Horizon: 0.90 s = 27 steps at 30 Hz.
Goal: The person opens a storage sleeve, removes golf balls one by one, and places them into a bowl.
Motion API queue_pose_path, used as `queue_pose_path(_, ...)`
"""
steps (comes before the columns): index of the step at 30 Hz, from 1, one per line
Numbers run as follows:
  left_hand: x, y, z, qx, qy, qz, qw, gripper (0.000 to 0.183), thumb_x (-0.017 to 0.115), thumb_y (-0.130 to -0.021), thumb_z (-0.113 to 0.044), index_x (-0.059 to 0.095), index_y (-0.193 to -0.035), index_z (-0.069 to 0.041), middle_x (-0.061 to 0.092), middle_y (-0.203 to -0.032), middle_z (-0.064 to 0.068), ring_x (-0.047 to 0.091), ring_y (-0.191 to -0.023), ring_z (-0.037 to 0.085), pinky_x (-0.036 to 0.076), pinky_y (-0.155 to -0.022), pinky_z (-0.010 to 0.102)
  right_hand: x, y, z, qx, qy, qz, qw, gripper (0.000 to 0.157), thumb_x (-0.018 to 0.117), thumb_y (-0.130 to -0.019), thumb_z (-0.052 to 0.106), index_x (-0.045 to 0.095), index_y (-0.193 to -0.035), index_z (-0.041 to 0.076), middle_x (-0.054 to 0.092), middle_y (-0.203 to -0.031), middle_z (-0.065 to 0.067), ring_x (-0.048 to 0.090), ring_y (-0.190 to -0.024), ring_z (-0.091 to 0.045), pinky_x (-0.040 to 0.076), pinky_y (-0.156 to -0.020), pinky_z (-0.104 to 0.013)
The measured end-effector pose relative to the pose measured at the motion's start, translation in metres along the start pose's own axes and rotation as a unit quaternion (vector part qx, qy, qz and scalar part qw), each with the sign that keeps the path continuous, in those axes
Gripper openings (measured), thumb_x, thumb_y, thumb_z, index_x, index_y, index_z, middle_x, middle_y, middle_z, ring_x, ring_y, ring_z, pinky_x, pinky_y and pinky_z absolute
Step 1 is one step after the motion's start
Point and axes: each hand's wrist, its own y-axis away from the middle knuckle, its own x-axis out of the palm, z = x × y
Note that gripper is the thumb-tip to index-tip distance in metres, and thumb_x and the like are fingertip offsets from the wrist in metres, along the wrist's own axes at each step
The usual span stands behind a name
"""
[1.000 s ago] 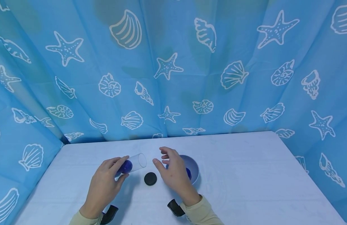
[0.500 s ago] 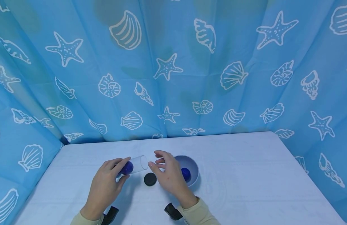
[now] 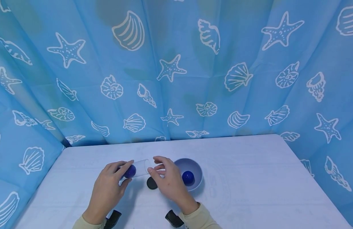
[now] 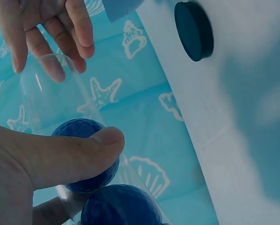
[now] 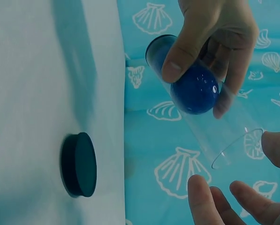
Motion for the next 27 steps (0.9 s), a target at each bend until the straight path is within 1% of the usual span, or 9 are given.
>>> queue_pose_path(3, 0.0, 0.0005, -0.0011, 0.0, -0.006, 0.003, 1.0, 0.062, 0.093, -0.072, -0.015, 0.069, -0.129, -0.018, 0.068, -0.118, 0.012, 0.062, -0.11, 0.033, 0.053, -0.097, 0.051, 0.0011, 0.0006, -0.0009, -0.001, -0.008, 0.002, 1.0, 0.045, 0.065, -0.1, 0.031, 0.055, -0.139, 0.01, 0.06, -0.134, -0.005, 0.062, -0.114, -0.018, 0.054, -0.098, -0.033)
queue_pose_path(10, -0.0002, 0.0007, -0.0023, 0.005, -0.01, 0.001, 0.9999, 0.062, 0.093, -0.071, -0.014, 0.07, -0.129, -0.019, 0.068, -0.118, 0.012, 0.062, -0.111, 0.033, 0.052, -0.098, 0.051, 0.0024, 0.0011, -0.0016, -0.004, -0.021, 0.002, 1.0, 0.048, 0.066, -0.098, 0.037, 0.056, -0.138, 0.01, 0.061, -0.133, -0.005, 0.062, -0.113, -0.017, 0.053, -0.097, -0.032)
queue_pose_path(13, -0.0003, 0.0008, -0.0023, 0.008, -0.014, -0.001, 0.9999, 0.062, 0.093, -0.071, -0.014, 0.07, -0.129, -0.019, 0.069, -0.117, 0.012, 0.062, -0.111, 0.034, 0.052, -0.098, 0.051, 0.0029, 0.001, -0.0016, -0.009, -0.026, 0.007, 1.0, 0.046, 0.066, -0.099, 0.033, 0.057, -0.137, 0.009, 0.061, -0.133, -0.006, 0.062, -0.113, -0.018, 0.054, -0.097, -0.034)
queue_pose_path(17, -0.0006, 0.0011, -0.0027, 0.013, -0.022, -0.001, 0.9997, 0.062, 0.093, -0.071, -0.015, 0.07, -0.129, -0.019, 0.069, -0.117, 0.012, 0.062, -0.111, 0.034, 0.052, -0.098, 0.052, 0.0033, 0.0012, -0.0019, -0.006, -0.023, 0.012, 1.0, 0.045, 0.066, -0.099, 0.032, 0.058, -0.136, 0.009, 0.061, -0.132, -0.008, 0.063, -0.112, -0.019, 0.054, -0.096, -0.034)
queue_pose_path(21, -0.0003, 0.0014, -0.0029, 0.017, -0.026, -0.002, 0.9995, 0.062, 0.093, -0.071, -0.014, 0.07, -0.129, -0.019, 0.068, -0.118, 0.012, 0.062, -0.111, 0.034, 0.052, -0.099, 0.052, 0.0036, 0.0011, -0.0029, -0.002, -0.022, 0.016, 1.0, 0.046, 0.066, -0.099, 0.035, 0.058, -0.136, 0.01, 0.062, -0.132, -0.01, 0.063, -0.112, -0.018, 0.055, -0.096, -0.034)
queue_pose_path(27, -0.001, 0.0013, -0.0032, 0.02, -0.029, -0.01, 0.9993, 0.061, 0.093, -0.071, -0.013, 0.07, -0.128, -0.019, 0.068, -0.118, 0.013, 0.061, -0.112, 0.034, 0.051, -0.099, 0.052, 0.0041, 0.0009, -0.0028, 0.011, -0.022, 0.023, 0.999, 0.044, 0.065, -0.099, 0.035, 0.059, -0.136, 0.012, 0.063, -0.131, -0.008, 0.062, -0.113, -0.017, 0.054, -0.097, -0.033)
